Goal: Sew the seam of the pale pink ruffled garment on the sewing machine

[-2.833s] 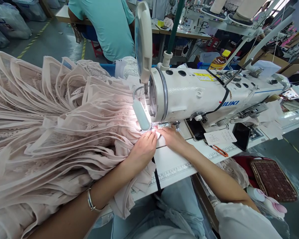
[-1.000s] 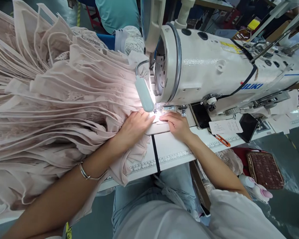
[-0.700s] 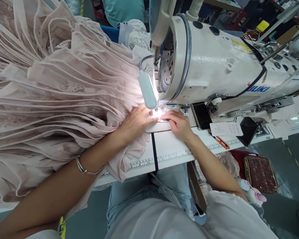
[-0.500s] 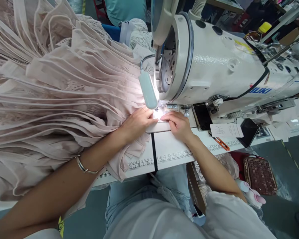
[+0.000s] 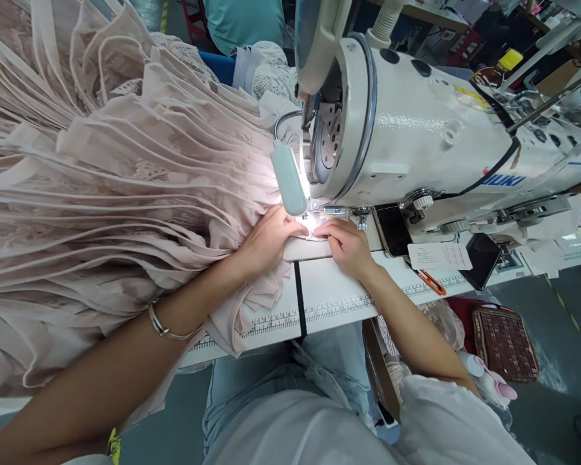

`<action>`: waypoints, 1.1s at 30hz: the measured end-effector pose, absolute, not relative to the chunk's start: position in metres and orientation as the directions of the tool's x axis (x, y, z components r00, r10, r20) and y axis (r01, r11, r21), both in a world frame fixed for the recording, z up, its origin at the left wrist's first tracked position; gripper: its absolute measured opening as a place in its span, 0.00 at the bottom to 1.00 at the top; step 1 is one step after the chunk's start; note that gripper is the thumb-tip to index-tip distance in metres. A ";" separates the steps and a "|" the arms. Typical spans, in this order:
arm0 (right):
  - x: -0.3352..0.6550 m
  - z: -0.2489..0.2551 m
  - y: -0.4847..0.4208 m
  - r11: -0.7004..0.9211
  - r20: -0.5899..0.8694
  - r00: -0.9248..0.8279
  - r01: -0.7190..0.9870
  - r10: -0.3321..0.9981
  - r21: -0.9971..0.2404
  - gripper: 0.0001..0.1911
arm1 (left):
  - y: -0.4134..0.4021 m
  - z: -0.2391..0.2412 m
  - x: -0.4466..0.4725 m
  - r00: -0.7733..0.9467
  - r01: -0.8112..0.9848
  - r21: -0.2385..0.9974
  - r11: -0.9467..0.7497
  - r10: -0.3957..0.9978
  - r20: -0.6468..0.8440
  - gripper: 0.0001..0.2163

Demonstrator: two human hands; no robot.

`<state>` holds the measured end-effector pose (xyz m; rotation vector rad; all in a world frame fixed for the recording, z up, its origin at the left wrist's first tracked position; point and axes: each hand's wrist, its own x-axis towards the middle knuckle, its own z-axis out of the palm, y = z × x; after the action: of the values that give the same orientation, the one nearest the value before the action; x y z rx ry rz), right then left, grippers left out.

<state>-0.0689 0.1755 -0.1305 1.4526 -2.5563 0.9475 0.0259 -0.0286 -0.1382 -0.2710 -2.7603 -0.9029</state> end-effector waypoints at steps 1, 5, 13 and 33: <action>-0.069 -0.131 0.176 0.372 0.333 -0.557 -0.794 -0.761 -0.480 0.22 | -0.030 -0.138 0.024 -0.964 0.229 0.587 0.776 0.099 0.245 0.18; -0.069 -0.131 0.176 0.380 0.335 -0.547 -0.808 -0.767 -0.451 0.22 | -0.031 -0.133 0.019 -0.988 0.142 0.707 0.693 0.054 0.146 0.18; -0.071 -0.134 0.175 0.293 0.432 -0.491 -0.845 -0.756 -0.448 0.21 | -0.019 -0.136 0.023 -0.958 0.182 0.677 0.713 -0.026 0.284 0.14; -0.070 -0.132 0.178 0.210 0.440 -0.400 -0.883 -0.804 -0.419 0.19 | -0.025 -0.136 0.035 -0.827 0.464 0.202 0.863 0.340 0.448 0.15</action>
<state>-0.0704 0.1778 -0.1317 1.6432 -2.3425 0.9508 0.0350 -0.0246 -0.1364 -0.5945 -2.6329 -0.4266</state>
